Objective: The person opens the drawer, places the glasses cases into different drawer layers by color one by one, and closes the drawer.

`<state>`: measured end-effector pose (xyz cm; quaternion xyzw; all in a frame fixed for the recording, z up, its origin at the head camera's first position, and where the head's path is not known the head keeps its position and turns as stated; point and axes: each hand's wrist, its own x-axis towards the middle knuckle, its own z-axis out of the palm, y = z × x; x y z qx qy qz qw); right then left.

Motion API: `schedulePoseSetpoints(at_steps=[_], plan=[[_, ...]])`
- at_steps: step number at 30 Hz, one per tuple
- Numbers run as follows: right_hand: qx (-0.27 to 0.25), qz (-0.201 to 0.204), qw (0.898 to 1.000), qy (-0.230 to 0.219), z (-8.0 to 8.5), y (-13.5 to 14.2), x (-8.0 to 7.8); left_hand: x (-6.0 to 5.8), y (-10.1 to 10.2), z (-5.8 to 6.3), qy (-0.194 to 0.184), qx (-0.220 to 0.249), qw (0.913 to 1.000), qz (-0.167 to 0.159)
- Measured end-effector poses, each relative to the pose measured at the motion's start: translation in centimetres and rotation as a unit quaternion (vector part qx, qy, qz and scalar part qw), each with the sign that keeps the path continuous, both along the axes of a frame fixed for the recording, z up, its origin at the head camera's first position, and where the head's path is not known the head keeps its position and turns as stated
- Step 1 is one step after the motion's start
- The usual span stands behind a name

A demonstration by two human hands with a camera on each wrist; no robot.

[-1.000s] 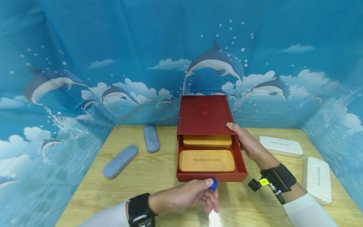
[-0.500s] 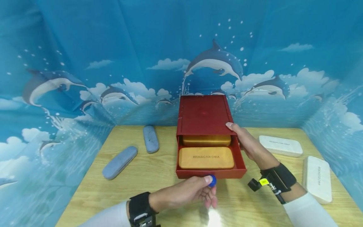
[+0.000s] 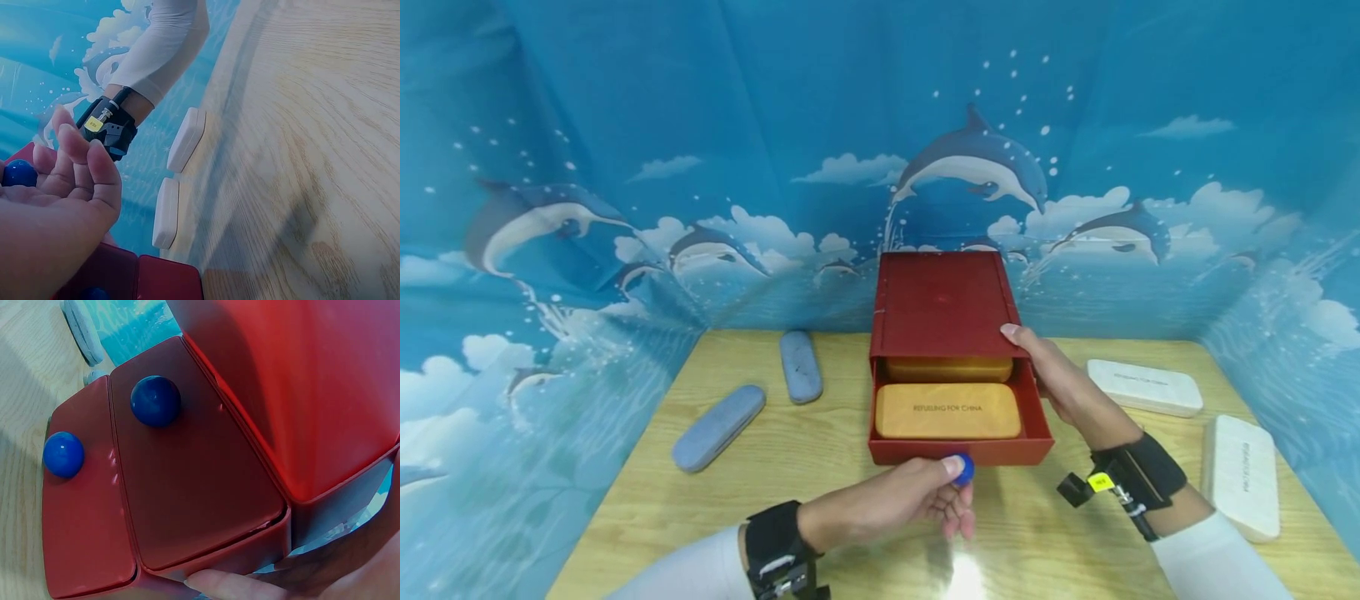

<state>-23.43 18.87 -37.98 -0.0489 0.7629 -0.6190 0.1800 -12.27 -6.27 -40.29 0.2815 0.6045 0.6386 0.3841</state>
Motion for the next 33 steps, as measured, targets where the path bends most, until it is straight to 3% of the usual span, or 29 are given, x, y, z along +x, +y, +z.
schedulePoseSetpoints(at_steps=[3, 10, 17, 25, 33], plan=[[-0.001, 0.000, 1.000, -0.001, 0.0, 0.0, 0.0, 0.0, 0.1, 0.0, -0.006, 0.004, 0.9999, 0.008], [-0.003, -0.001, 1.000, -0.003, -0.1, 0.0, 0.0, 0.4, 0.9, 0.2, -0.060, 0.021, 0.9968, 0.048], [0.001, -0.002, 1.000, 0.000, -0.1, 0.0, 0.0, 0.6, 1.0, 0.1, -0.091, 0.043, 0.9941, 0.040], [0.001, 0.003, 1.000, 0.003, 0.1, 0.0, 0.0, 0.8, 1.2, -0.1, -0.053, 0.051, 0.9960, 0.052], [-0.003, 0.000, 1.000, 0.004, -0.1, 0.0, 0.2, 1.0, 1.6, -0.2, 0.000, -0.007, 0.9943, 0.107]])
